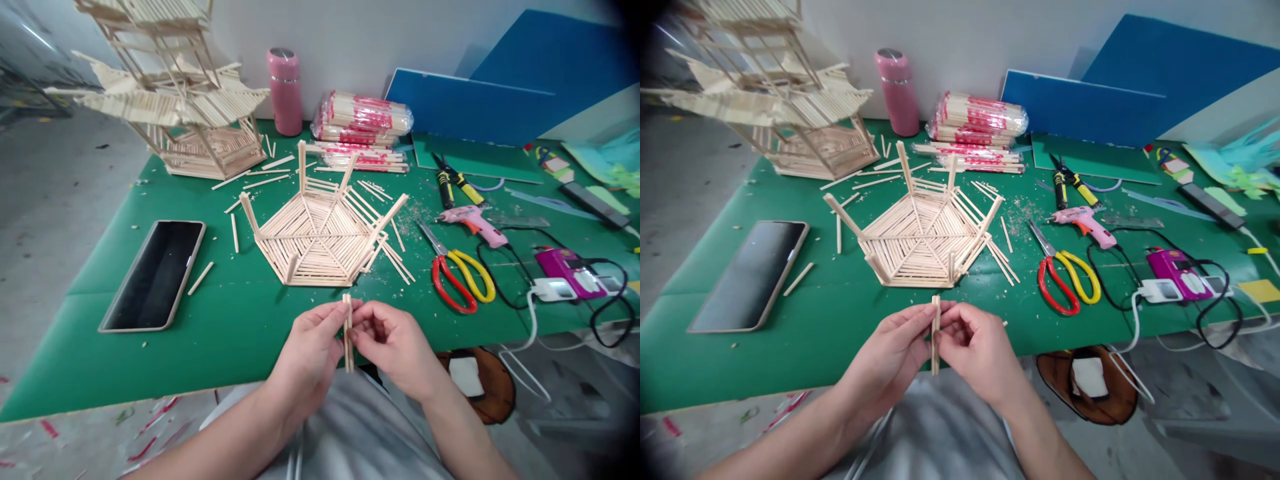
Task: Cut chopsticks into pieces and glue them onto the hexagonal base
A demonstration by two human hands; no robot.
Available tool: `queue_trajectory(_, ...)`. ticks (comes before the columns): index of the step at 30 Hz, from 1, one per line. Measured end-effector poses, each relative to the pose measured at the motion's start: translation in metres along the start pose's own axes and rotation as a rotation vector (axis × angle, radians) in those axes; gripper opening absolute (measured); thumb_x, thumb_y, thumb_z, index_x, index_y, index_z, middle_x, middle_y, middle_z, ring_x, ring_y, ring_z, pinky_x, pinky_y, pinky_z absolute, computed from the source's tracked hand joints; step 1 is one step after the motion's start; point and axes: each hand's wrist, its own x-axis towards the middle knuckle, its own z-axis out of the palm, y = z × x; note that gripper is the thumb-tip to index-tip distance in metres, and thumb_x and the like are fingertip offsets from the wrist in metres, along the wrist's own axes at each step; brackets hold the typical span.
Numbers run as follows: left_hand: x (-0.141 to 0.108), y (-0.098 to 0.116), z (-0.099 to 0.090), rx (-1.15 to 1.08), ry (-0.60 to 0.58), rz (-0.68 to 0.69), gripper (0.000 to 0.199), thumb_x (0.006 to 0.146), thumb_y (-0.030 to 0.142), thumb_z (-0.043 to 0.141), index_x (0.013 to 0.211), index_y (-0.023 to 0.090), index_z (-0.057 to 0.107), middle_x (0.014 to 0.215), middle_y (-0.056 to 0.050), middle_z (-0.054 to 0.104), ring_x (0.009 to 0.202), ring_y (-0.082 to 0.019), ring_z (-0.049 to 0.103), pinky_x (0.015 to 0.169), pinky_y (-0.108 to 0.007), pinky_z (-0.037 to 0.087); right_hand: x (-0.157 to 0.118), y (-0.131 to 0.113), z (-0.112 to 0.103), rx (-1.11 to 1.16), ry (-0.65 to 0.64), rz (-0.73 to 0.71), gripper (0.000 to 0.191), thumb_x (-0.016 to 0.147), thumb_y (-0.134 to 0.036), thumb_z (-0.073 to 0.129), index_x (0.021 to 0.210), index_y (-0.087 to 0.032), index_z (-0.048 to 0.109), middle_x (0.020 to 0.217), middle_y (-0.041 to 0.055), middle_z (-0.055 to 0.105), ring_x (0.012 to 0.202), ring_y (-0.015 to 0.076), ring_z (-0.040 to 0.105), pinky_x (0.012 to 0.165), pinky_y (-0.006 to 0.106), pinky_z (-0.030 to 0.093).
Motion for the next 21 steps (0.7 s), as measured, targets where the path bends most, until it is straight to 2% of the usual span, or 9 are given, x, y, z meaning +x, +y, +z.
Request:
queue_trajectory(9,0.003,0.002,-0.003,0.018,-0.014,-0.019,0.013,0.071,0.018,0.063,0.076,0.009,0.071,0.062,-0.006,0.068,0.062,-0.014,0.062,0.065,-0.025,0.048,0.004,-0.002,-0.003,0.012,-0.04,0.01,0.006,0.072,-0.014,0.056,0.078,-0.016,0.057,0.065,-0.0032,0.055,0.058,0.0087,0.05,0.053,0.02,0.043)
queue_trajectory(16,0.004,0.001,-0.005,0.019,-0.002,-0.005,0.012,0.07,0.019,0.065,0.076,0.01,0.072,0.065,-0.007,0.068,0.066,-0.016,0.063,0.063,-0.023,0.049,0.005,-0.003,0.001,-0.03,-0.048,0.016,0.005,0.072,-0.012,0.054,0.075,-0.016,0.054,0.062,-0.0042,0.051,0.056,0.0081,0.045,0.051,0.019,0.039)
queue_trajectory(19,0.004,0.003,-0.007,0.024,0.016,0.001,0.01,0.071,0.019,0.065,0.076,0.011,0.071,0.073,-0.008,0.069,0.075,-0.018,0.062,0.067,-0.025,0.05,0.003,-0.007,-0.014,-0.056,-0.09,0.009,0.003,0.074,-0.015,0.054,0.073,-0.016,0.051,0.061,-0.0049,0.047,0.055,0.0076,0.043,0.05,0.018,0.038)
queue_trajectory(21,0.005,0.006,-0.008,0.019,0.051,0.0,0.009,0.072,0.019,0.066,0.073,0.011,0.07,0.081,-0.009,0.068,0.081,-0.019,0.062,0.072,-0.03,0.051,0.004,-0.009,-0.035,-0.102,-0.018,-0.023,0.005,0.076,-0.022,0.053,0.076,-0.017,0.051,0.062,-0.0045,0.048,0.054,0.0079,0.044,0.049,0.018,0.039)
